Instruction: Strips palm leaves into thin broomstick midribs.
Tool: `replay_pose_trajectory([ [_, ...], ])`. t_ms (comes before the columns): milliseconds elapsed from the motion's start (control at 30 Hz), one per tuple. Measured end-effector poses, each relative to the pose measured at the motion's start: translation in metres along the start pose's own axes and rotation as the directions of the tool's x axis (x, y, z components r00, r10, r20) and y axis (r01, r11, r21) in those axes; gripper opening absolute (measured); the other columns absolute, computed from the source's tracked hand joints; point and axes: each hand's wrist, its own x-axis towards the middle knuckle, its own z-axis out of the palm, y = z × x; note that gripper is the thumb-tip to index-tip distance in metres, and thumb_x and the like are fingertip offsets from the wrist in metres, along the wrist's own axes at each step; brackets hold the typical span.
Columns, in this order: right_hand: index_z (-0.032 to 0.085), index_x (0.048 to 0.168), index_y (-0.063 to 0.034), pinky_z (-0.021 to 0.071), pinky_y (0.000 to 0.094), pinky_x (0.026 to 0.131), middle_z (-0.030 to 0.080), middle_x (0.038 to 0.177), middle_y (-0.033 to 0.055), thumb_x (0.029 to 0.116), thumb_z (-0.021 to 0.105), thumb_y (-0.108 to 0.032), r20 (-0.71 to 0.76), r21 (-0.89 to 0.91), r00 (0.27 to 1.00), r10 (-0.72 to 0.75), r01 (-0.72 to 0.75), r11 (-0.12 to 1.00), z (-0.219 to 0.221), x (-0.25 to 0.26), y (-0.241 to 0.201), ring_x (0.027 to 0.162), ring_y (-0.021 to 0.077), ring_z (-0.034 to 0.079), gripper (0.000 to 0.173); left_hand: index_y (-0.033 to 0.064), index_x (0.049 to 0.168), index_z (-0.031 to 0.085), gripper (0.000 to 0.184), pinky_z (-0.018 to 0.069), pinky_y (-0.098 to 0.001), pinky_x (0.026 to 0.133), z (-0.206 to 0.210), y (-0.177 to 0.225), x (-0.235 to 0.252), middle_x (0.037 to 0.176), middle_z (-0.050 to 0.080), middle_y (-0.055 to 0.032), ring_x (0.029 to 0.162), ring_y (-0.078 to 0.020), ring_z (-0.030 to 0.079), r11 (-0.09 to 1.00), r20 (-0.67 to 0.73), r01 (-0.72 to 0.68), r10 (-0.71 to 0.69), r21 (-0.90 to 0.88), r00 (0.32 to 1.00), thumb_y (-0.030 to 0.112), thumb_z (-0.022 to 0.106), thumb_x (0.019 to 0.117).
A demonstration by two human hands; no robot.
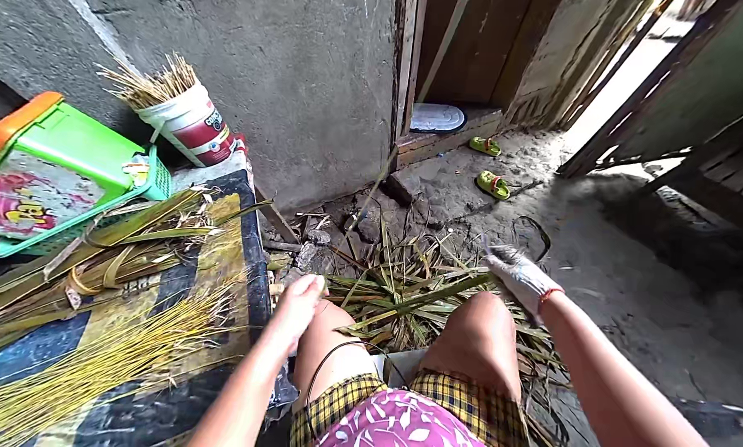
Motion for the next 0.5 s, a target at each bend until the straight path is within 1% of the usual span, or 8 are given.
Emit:
replay_pose_trajectory([
  [33, 0.049, 0.144, -0.0118, 0.0482, 0.033, 0.054, 0.058, 0.082, 0.0054, 0.1071, 0.049, -0.03, 0.05, 0.195, 0.998, -0.048, 0.037, 0.98, 0.016, -0.011, -0.01, 0.059, 0.0142, 0.053, 0.042, 0.0051, 0.102, 0.061, 0.028, 0.0337, -0.0203, 0.05, 0.008, 0.001, -0.004, 0.072, 0.046, 0.0042, 0.053, -0.0038, 0.038, 1.0, 0.021, -0.012, 0.012, -0.008, 1.0, 0.021, 0.04, 0.1115],
  [67, 0.047, 0.144, -0.0105, 0.0468, 0.0307, 0.052, 0.055, 0.077, 0.0024, 0.1064, 0.049, -0.027, 0.087, 0.349, 0.989, -0.119, 0.082, 0.933, 0.031, -0.023, -0.019, 0.056, 0.0116, 0.05, 0.041, 0.0055, 0.101, 0.062, 0.027, 0.0354, -0.0206, 0.051, 0.016, 0.002, -0.007, 0.072, 0.048, 0.0041, 0.054, -0.004, 0.04, 0.999, 0.034, -0.032, 0.032, -0.004, 0.999, 0.021, 0.042, 0.111],
  [133, 0.047, 0.138, -0.0067, 0.0483, 0.0285, 0.051, 0.055, 0.075, -0.0012, 0.1037, 0.048, -0.021, 0.097, 0.506, 0.952, -0.292, 0.205, 0.838, 0.058, -0.047, -0.037, 0.055, 0.0092, 0.051, 0.037, 0.0061, 0.101, 0.064, 0.025, 0.0413, -0.0218, 0.052, 0.028, 0.0, -0.011, 0.072, 0.052, 0.0027, 0.055, -0.005, 0.046, 0.995, 0.042, -0.095, 0.094, 0.041, 0.995, 0.021, 0.046, 0.1097],
  [267, 0.051, 0.136, -0.0023, 0.0523, 0.0259, 0.06, 0.064, 0.097, 0.0, 0.0956, 0.056, -0.017, 0.164, 0.541, 0.818, -0.552, 0.393, 0.743, 0.099, -0.088, -0.064, 0.069, 0.0051, 0.058, 0.043, 0.0112, 0.103, 0.069, 0.03, 0.0544, -0.0319, 0.061, 0.045, -0.003, -0.022, 0.073, 0.062, 0.0005, 0.061, -0.0103, 0.061, 0.939, 0.025, -0.179, 0.179, 0.293, 0.983, 0.031, 0.047, 0.1089],
  [300, 0.051, 0.138, -0.002, 0.0537, 0.0245, 0.066, 0.065, 0.104, 0.001, 0.0949, 0.058, -0.015, 0.197, 0.534, 0.779, -0.596, 0.425, 0.731, 0.107, -0.094, -0.07, 0.076, 0.0037, 0.06, 0.045, 0.0129, 0.102, 0.07, 0.032, 0.0558, -0.0346, 0.063, 0.049, -0.004, -0.025, 0.074, 0.064, 0.0006, 0.063, -0.0111, 0.063, 0.919, 0.017, -0.201, 0.207, 0.339, 0.978, 0.034, 0.047, 0.1081],
  [367, 0.05, 0.144, -0.0034, 0.0549, 0.0244, 0.078, 0.067, 0.113, 0.0038, 0.0956, 0.058, -0.015, 0.267, 0.515, 0.727, -0.632, 0.447, 0.731, 0.123, -0.099, -0.076, 0.088, 0.0034, 0.063, 0.051, 0.0106, 0.105, 0.071, 0.031, 0.0572, -0.0321, 0.062, 0.057, -0.005, -0.032, 0.079, 0.067, -0.0003, 0.062, -0.0097, 0.064, 0.898, 0.029, -0.267, 0.274, 0.349, 0.961, 0.031, 0.048, 0.1079],
  [400, 0.049, 0.146, -0.0048, 0.0549, 0.0245, 0.079, 0.067, 0.115, 0.0039, 0.0971, 0.057, -0.016, 0.297, 0.523, 0.718, -0.63, 0.43, 0.736, 0.131, -0.101, -0.077, 0.088, 0.0033, 0.063, 0.051, 0.0079, 0.106, 0.071, 0.029, 0.0575, -0.0315, 0.063, 0.06, -0.005, -0.036, 0.083, 0.068, -0.0022, 0.064, -0.01, 0.064, 0.889, 0.036, -0.298, 0.305, 0.347, 0.952, 0.027, 0.049, 0.107],
  [500, 0.055, 0.141, -0.0072, 0.053, 0.0229, 0.066, 0.067, 0.109, 0.001, 0.0992, 0.055, -0.017, 0.322, 0.597, 0.735, -0.597, 0.331, 0.73, 0.147, -0.103, -0.077, 0.076, 0.0034, 0.06, 0.043, 0.0069, 0.092, 0.069, 0.027, 0.0563, -0.0295, 0.063, 0.068, -0.016, -0.038, 0.084, 0.066, -0.0032, 0.066, -0.0095, 0.063, 0.832, 0.006, -0.39, 0.422, 0.394, 0.907, 0.022, 0.049, 0.1044],
])
